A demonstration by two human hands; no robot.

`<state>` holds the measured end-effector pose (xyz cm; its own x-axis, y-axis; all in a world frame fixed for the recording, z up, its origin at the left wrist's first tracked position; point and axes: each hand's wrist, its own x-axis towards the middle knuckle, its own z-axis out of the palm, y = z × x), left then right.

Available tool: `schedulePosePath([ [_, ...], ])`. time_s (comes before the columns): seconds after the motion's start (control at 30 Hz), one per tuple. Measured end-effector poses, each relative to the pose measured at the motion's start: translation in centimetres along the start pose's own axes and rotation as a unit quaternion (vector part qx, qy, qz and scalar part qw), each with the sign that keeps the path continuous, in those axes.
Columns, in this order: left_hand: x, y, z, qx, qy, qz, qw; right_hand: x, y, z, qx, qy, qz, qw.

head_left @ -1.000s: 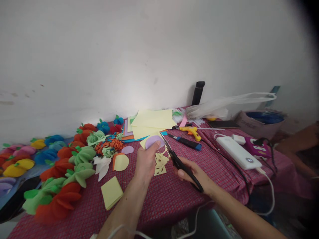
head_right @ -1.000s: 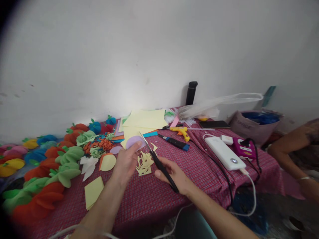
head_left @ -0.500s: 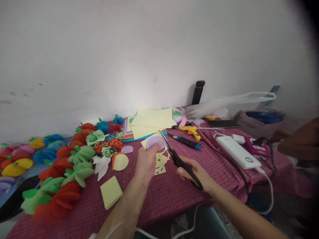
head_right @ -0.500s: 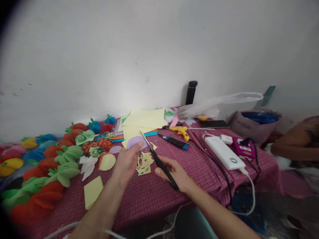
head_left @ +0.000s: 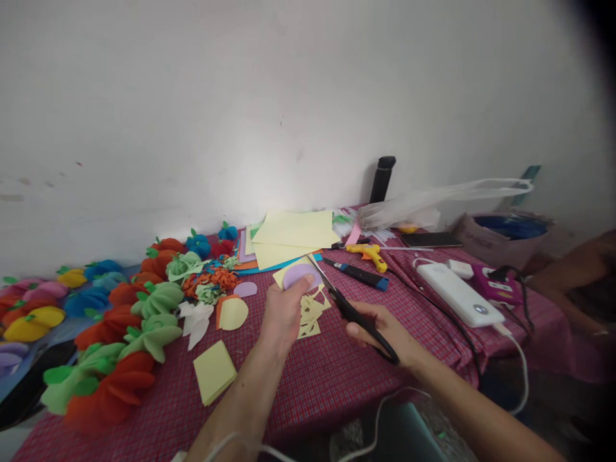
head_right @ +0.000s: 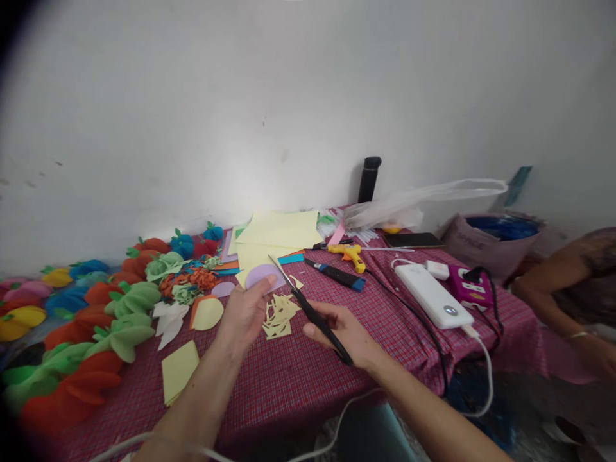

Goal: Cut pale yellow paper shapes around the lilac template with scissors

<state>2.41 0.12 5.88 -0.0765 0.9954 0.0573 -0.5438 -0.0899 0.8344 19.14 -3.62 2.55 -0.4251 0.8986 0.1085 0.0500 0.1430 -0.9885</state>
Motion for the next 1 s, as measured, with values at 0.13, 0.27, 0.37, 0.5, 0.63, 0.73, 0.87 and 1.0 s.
schedulePosePath([
  [0.13,0.0,0.0,0.0,0.006,-0.004,-0.005,1.0,-0.1,0.1,-0.3,-0.003,-0.008,0.006,1.0],
  [0.27,0.0,0.1,0.0,0.011,-0.005,-0.011,1.0,-0.1,-0.3,-0.5,-0.018,-0.016,0.008,1.0],
  [0.37,0.1,0.1,-0.1,0.013,-0.013,-0.016,1.0,-0.1,-0.6,-0.9,-0.034,-0.023,0.003,0.999],
  [0.5,0.2,-0.1,-0.4,0.03,-0.014,-0.023,0.999,-0.3,-0.7,-1.7,-0.057,-0.034,-0.006,0.998],
  [0.63,0.2,-0.1,-0.6,0.056,-0.019,-0.031,0.998,-0.6,-0.8,-2.5,-0.079,-0.034,-0.006,0.996],
  [0.73,0.2,-0.1,-0.7,0.069,-0.024,-0.034,0.997,-0.8,-0.9,-2.9,-0.093,-0.039,-0.006,0.995],
  [0.87,0.2,-0.1,-0.9,0.088,-0.037,-0.044,0.994,-1.1,-1.1,-3.5,-0.093,-0.06,0.02,0.994],
  [1.0,0.1,-0.3,-1.0,0.11,-0.043,-0.062,0.991,-1.3,-1.3,-3.8,-0.068,-0.095,0.012,0.993],
])
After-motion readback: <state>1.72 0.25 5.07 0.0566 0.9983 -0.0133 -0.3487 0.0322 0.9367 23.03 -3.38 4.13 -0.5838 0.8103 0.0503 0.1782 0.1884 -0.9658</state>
